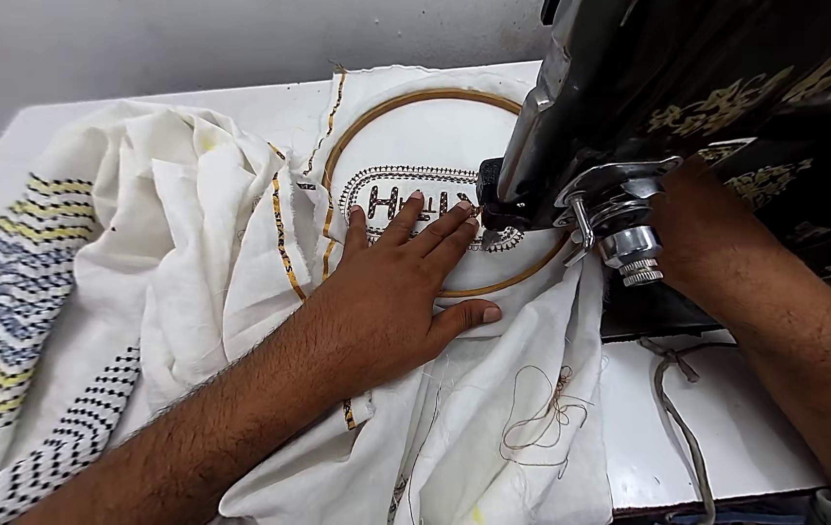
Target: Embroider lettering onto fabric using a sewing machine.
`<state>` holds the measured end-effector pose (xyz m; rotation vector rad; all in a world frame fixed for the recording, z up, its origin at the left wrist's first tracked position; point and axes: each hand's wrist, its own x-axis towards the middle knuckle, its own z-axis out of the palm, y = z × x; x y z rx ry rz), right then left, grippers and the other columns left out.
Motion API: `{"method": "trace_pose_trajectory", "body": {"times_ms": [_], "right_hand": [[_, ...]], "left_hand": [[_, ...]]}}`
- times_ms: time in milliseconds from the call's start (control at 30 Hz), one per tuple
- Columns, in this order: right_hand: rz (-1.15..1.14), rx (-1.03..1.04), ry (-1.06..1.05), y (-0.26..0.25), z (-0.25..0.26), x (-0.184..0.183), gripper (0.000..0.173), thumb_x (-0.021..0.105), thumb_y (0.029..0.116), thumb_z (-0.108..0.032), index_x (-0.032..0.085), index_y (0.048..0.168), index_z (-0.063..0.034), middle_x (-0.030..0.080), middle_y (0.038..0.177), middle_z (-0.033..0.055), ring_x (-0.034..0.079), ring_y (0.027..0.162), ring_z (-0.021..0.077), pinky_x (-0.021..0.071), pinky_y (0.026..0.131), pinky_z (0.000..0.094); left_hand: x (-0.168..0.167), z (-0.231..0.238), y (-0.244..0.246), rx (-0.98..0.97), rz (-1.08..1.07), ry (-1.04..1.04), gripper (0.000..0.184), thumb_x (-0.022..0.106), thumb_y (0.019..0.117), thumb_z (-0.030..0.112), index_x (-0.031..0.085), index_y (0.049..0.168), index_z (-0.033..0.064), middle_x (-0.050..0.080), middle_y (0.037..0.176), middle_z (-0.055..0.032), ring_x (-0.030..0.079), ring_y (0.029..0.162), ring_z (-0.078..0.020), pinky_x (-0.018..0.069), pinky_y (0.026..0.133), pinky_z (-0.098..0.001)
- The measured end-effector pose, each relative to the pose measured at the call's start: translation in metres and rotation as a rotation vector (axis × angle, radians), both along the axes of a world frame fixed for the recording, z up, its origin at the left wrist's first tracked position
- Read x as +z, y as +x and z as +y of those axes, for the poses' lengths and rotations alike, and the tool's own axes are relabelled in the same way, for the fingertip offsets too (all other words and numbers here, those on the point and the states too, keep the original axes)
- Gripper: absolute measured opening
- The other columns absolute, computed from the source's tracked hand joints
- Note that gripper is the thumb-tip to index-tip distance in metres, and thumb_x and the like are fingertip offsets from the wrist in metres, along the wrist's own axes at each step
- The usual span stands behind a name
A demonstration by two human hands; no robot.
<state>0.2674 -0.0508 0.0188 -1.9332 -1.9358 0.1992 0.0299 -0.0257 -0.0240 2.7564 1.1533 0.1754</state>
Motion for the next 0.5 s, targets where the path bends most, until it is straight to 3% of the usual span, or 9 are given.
{"method": "trace_pose_trajectory", "body": {"times_ms": [133,500], "right_hand": [[0.012,0.025,0.078,0.0008,-0.0009,-0.0047,0.015,0.062,0.0949,-0.003,0.064,0.091,0.011,0.064,0.092,0.0303,0.063,0.09,0.043,0.0472,0.075,0.0565],[0.011,0.026,0.056,0.0001,-0.0022,-0.0023,0.014,0.063,0.0952,-0.003,0.064,0.091,0.0107,0.063,0.092,0.0298,0.062,0.089,0.0428,0.0466,0.075,0.0568]], "left_hand": [[-0.0012,0.0014,0.0007,0.01,-0.007,0.004,0.083,0.029,0.0991,0.074,0.042,0.159,0.0187,0.037,0.166,0.0002,0.026,0.156,-0.0353,0.0135,0.113,-0.0813],[-0.0014,0.0008,0.0,0.0,-0.008,0.002,0.083,0.028,0.0994,0.074,0.043,0.159,0.018,0.037,0.166,-0.0002,0.026,0.156,-0.0354,0.0135,0.113,-0.0811]]}}
